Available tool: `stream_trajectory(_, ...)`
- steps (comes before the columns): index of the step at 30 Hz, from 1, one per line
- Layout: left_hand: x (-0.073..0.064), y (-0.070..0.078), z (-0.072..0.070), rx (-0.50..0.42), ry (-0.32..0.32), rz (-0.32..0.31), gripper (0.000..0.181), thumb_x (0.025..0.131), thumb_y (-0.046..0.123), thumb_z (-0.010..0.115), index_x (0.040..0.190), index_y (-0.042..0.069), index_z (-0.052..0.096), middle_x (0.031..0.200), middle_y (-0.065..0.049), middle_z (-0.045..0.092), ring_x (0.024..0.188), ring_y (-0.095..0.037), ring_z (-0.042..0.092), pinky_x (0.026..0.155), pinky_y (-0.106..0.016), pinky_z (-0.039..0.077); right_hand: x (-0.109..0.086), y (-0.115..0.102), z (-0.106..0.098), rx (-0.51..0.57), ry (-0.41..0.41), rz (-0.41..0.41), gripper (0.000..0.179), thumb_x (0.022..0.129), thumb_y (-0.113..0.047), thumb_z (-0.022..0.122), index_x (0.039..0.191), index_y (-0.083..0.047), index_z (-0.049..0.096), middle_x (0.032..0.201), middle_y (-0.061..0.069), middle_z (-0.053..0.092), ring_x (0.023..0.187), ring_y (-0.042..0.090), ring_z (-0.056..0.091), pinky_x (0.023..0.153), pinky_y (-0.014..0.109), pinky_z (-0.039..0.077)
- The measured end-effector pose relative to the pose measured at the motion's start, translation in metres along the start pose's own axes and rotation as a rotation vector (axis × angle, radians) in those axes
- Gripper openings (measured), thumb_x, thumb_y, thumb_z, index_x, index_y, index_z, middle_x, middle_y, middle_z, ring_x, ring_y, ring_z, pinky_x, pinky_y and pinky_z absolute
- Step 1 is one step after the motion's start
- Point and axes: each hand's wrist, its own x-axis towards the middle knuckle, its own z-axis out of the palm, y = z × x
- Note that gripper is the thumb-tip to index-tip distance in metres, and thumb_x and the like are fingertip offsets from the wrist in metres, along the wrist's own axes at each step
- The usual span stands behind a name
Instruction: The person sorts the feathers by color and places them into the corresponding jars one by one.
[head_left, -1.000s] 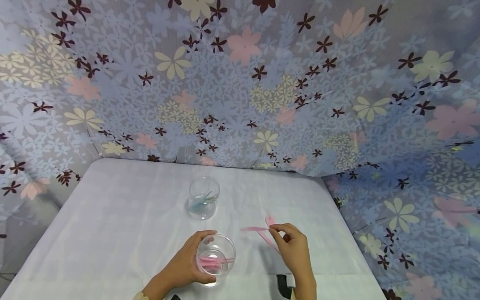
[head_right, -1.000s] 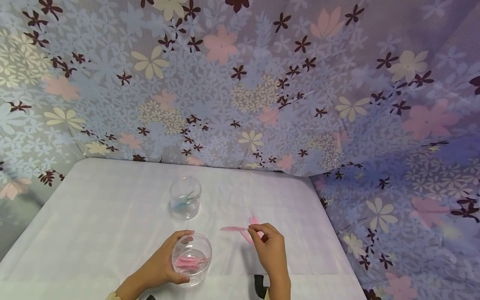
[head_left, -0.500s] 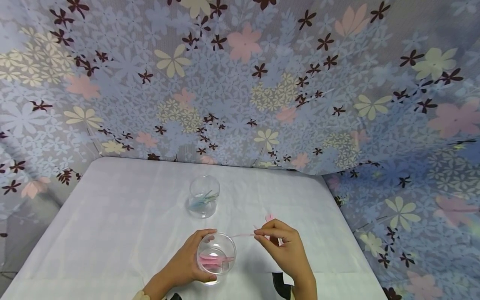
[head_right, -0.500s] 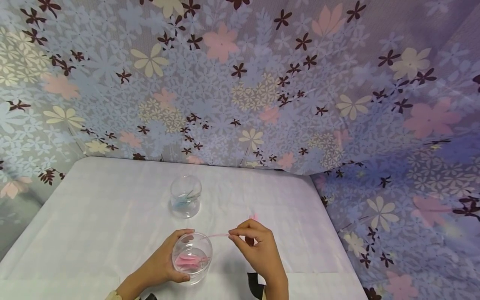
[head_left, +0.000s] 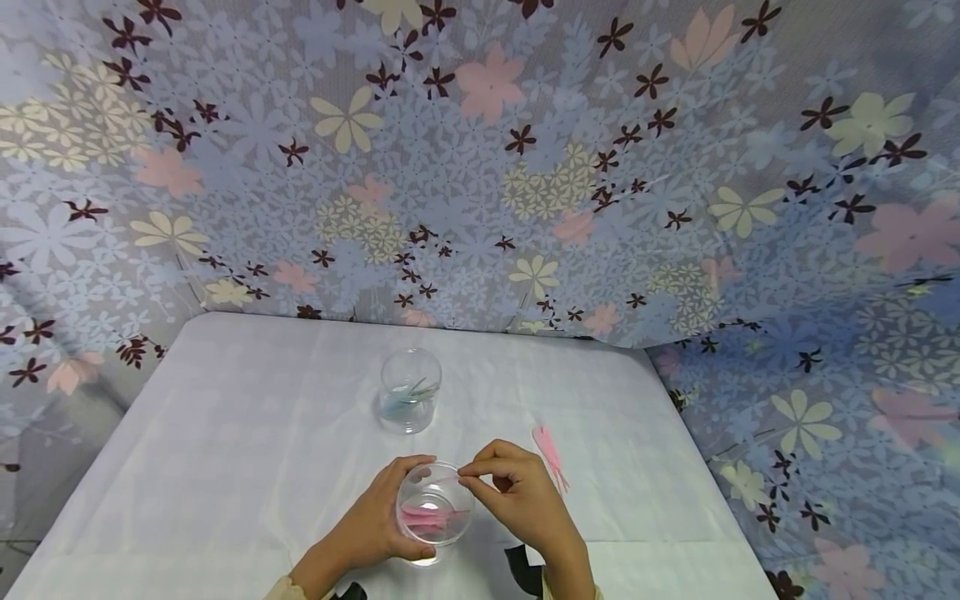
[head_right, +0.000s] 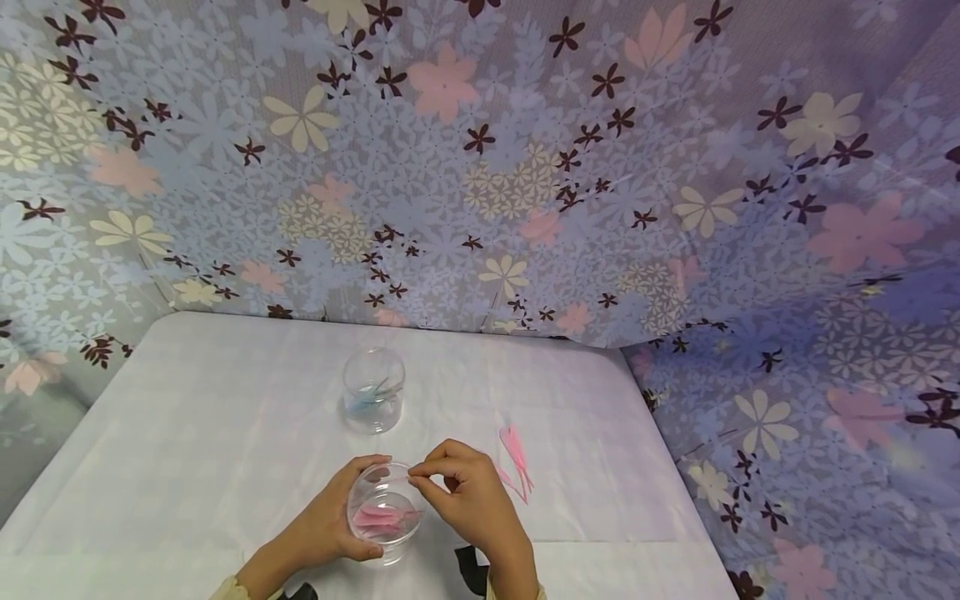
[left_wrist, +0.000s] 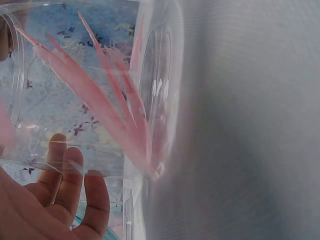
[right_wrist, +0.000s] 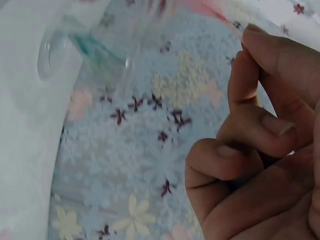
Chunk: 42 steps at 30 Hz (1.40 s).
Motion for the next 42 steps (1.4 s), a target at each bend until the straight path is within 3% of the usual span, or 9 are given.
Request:
stream_trajectory(7, 0.000, 0.000, 0.001, -0.005, -0.006, 0.002, 0.105, 0.060, 0.053, 0.092, 0.147, 0.043, 0.034, 0.138, 0.005, 0.052, 0.125, -0.016, 0.050, 0.098, -0.047, 0.048, 0.001, 0.002, 0.020, -0.119, -0.049, -0.005, 0.008, 0.086, -0.014, 0.080, 0.092, -0.018, 0.082, 0.086, -0.016, 0.064, 0.078, 0.004, 0.052, 0.066, 0.019, 0.045)
stream_trajectory(15, 0.000, -0.003, 0.002, 0.013, -0.010, 0.036, 0.104, 0.063, 0.054, 0.090, 0.149, 0.042, 0.032, 0.144, 0.000, 0.049, 0.124, -0.013, 0.047, 0.096, -0.042, 0.048, 0.005, 0.000, 0.035, -0.272, -0.150, 0.012, 0.006, 0.083, -0.020, 0.083, 0.089, -0.022, 0.083, 0.086, -0.020, 0.064, 0.083, -0.001, 0.048, 0.073, 0.015, 0.044)
stream_trajectory(23, -0.003, -0.003, 0.004, -0.019, -0.014, 0.014, 0.105, 0.062, 0.050, 0.093, 0.148, 0.042, 0.033, 0.145, 0.012, 0.045, 0.126, -0.012, 0.047, 0.099, -0.042, 0.048, 0.003, -0.003, 0.046, -0.303, -0.183, 0.022, 0.004, 0.083, -0.023, 0.083, 0.087, -0.021, 0.083, 0.084, -0.020, 0.065, 0.082, -0.001, 0.047, 0.076, 0.014, 0.043)
stream_trajectory(31, 0.000, -0.002, 0.001, 0.012, -0.001, 0.038, 0.104, 0.063, 0.048, 0.093, 0.148, 0.041, 0.032, 0.146, 0.012, 0.044, 0.128, -0.012, 0.046, 0.099, -0.043, 0.048, 0.006, -0.004, 0.053, -0.352, -0.170, -0.016, 0.006, 0.080, -0.022, 0.085, 0.085, -0.023, 0.084, 0.081, -0.020, 0.065, 0.078, -0.002, 0.046, 0.073, 0.017, 0.039)
stream_trajectory(42, 0.000, -0.003, -0.001, 0.019, -0.009, 0.036, 0.104, 0.065, 0.049, 0.092, 0.149, 0.042, 0.031, 0.145, 0.016, 0.043, 0.127, -0.010, 0.046, 0.100, -0.042, 0.047, 0.008, -0.007, 0.054, -0.409, -0.190, -0.004, 0.006, 0.078, -0.024, 0.086, 0.084, -0.024, 0.084, 0.078, -0.018, 0.065, 0.077, 0.001, 0.047, 0.071, 0.018, 0.038)
